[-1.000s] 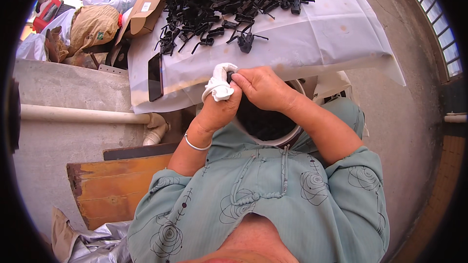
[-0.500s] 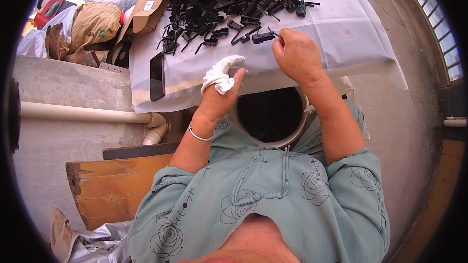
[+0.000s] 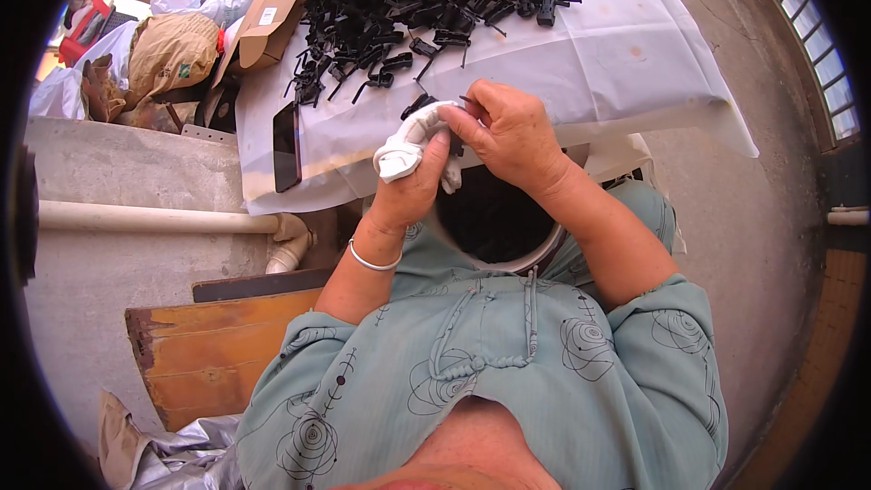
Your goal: Wiping small black plastic components with a white cloth at a workstation.
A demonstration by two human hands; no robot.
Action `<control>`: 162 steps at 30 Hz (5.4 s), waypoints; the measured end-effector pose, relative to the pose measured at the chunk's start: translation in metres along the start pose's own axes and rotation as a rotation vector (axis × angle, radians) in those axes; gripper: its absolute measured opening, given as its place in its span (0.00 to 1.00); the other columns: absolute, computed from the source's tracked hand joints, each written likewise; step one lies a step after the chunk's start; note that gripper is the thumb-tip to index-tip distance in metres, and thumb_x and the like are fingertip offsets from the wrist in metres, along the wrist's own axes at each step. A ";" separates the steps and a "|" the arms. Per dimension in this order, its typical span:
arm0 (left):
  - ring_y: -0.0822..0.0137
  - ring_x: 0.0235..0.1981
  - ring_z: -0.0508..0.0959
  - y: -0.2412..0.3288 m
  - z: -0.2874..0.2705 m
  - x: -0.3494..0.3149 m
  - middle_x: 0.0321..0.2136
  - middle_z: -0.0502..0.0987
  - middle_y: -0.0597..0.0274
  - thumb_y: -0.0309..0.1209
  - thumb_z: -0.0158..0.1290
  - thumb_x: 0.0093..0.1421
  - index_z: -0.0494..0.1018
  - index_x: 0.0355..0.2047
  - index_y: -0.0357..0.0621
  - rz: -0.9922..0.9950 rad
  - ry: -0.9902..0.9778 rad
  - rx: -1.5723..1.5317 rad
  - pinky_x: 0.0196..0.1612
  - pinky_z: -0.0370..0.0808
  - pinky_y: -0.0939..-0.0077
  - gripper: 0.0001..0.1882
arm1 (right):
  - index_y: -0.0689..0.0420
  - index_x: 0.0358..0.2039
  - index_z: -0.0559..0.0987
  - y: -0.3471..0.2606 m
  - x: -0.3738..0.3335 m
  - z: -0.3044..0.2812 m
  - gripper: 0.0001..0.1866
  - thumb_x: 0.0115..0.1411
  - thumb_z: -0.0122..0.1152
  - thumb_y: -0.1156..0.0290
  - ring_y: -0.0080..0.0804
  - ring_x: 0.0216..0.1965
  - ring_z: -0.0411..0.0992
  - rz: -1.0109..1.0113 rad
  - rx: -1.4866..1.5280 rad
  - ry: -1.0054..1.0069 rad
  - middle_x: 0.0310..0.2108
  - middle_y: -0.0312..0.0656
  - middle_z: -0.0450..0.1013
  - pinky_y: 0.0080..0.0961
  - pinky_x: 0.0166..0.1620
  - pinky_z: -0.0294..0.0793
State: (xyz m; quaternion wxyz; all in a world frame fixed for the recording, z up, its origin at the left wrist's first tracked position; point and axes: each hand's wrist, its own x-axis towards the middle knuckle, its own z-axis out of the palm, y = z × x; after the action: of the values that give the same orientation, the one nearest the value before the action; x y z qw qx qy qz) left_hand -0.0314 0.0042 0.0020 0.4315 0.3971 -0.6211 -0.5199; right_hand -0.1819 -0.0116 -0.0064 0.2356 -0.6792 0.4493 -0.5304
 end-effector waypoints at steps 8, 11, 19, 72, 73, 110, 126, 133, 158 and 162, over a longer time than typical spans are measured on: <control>0.75 0.25 0.71 0.003 -0.008 -0.008 0.33 0.73 0.63 0.24 0.49 0.57 0.67 0.42 0.36 -0.103 0.022 -0.048 0.28 0.72 0.80 0.12 | 0.63 0.23 0.70 -0.005 -0.002 -0.009 0.14 0.60 0.50 0.66 0.27 0.19 0.59 0.118 0.222 -0.360 0.16 0.42 0.64 0.24 0.25 0.63; 0.68 0.25 0.74 -0.002 -0.007 -0.007 0.29 0.75 0.58 0.25 0.50 0.54 0.69 0.39 0.36 -0.015 0.098 0.222 0.28 0.72 0.75 0.11 | 0.64 0.24 0.71 -0.005 -0.003 -0.007 0.14 0.61 0.48 0.66 0.26 0.21 0.62 0.139 0.182 -0.453 0.17 0.43 0.67 0.25 0.27 0.65; 0.47 0.32 0.75 -0.007 -0.007 -0.009 0.31 0.74 0.45 0.26 0.49 0.52 0.71 0.37 0.35 0.335 0.202 0.775 0.36 0.72 0.65 0.12 | 0.62 0.24 0.71 0.013 -0.020 0.024 0.14 0.63 0.45 0.68 0.17 0.24 0.60 0.316 0.384 -0.396 0.20 0.31 0.67 0.19 0.30 0.65; 0.56 0.35 0.74 0.011 -0.042 -0.026 0.36 0.75 0.51 0.24 0.52 0.54 0.73 0.39 0.40 0.108 0.096 0.681 0.41 0.70 0.71 0.11 | 0.60 0.26 0.73 0.025 0.013 0.018 0.06 0.55 0.54 0.70 0.45 0.26 0.69 -0.141 -0.335 -0.141 0.24 0.45 0.71 0.33 0.30 0.69; 0.56 0.36 0.74 0.016 -0.045 -0.021 0.36 0.75 0.52 0.22 0.53 0.52 0.73 0.39 0.41 0.242 0.130 0.779 0.41 0.70 0.71 0.12 | 0.60 0.26 0.73 0.025 0.014 0.012 0.06 0.55 0.54 0.70 0.45 0.26 0.69 -0.140 -0.334 -0.140 0.24 0.45 0.71 0.33 0.30 0.69; 0.79 0.18 0.69 0.011 -0.015 -0.013 0.29 0.72 0.61 0.26 0.51 0.57 0.60 0.47 0.40 -0.095 0.060 -0.073 0.18 0.66 0.87 0.18 | 0.63 0.25 0.70 -0.007 -0.002 -0.003 0.13 0.61 0.49 0.66 0.27 0.21 0.59 0.117 0.275 -0.398 0.17 0.40 0.63 0.23 0.27 0.63; 0.48 0.35 0.75 -0.005 -0.007 -0.013 0.34 0.74 0.45 0.24 0.48 0.52 0.69 0.41 0.34 0.326 0.188 0.879 0.39 0.72 0.65 0.15 | 0.64 0.22 0.72 0.017 -0.020 0.039 0.15 0.60 0.47 0.66 0.19 0.20 0.61 0.356 0.431 -0.300 0.14 0.37 0.65 0.23 0.26 0.65; 0.55 0.35 0.76 -0.009 -0.011 -0.015 0.34 0.75 0.46 0.24 0.47 0.52 0.68 0.41 0.31 0.042 0.211 0.340 0.39 0.72 0.70 0.15 | 0.63 0.25 0.73 0.009 -0.014 0.031 0.16 0.63 0.44 0.66 0.17 0.26 0.63 0.386 0.583 -0.426 0.21 0.34 0.67 0.20 0.32 0.67; 0.79 0.24 0.68 0.006 -0.029 -0.012 0.29 0.72 0.65 0.26 0.45 0.61 0.58 0.50 0.38 -0.151 0.096 -0.180 0.29 0.68 0.85 0.17 | 0.61 0.32 0.76 0.012 -0.008 0.006 0.07 0.52 0.58 0.74 0.22 0.21 0.64 0.112 0.131 -0.471 0.20 0.38 0.68 0.19 0.27 0.65; 0.80 0.21 0.65 0.004 -0.028 -0.014 0.27 0.71 0.67 0.27 0.42 0.61 0.59 0.51 0.38 -0.107 0.083 0.103 0.26 0.66 0.86 0.18 | 0.61 0.30 0.77 0.005 -0.005 0.002 0.04 0.52 0.59 0.75 0.18 0.21 0.63 0.038 0.268 -0.315 0.20 0.35 0.68 0.16 0.26 0.64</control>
State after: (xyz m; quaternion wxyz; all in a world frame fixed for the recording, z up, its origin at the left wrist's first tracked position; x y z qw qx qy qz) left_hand -0.0010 0.0099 0.0064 0.4076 0.4727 -0.6066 -0.4924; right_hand -0.1821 -0.0101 -0.0134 0.4009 -0.7078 0.3450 -0.4683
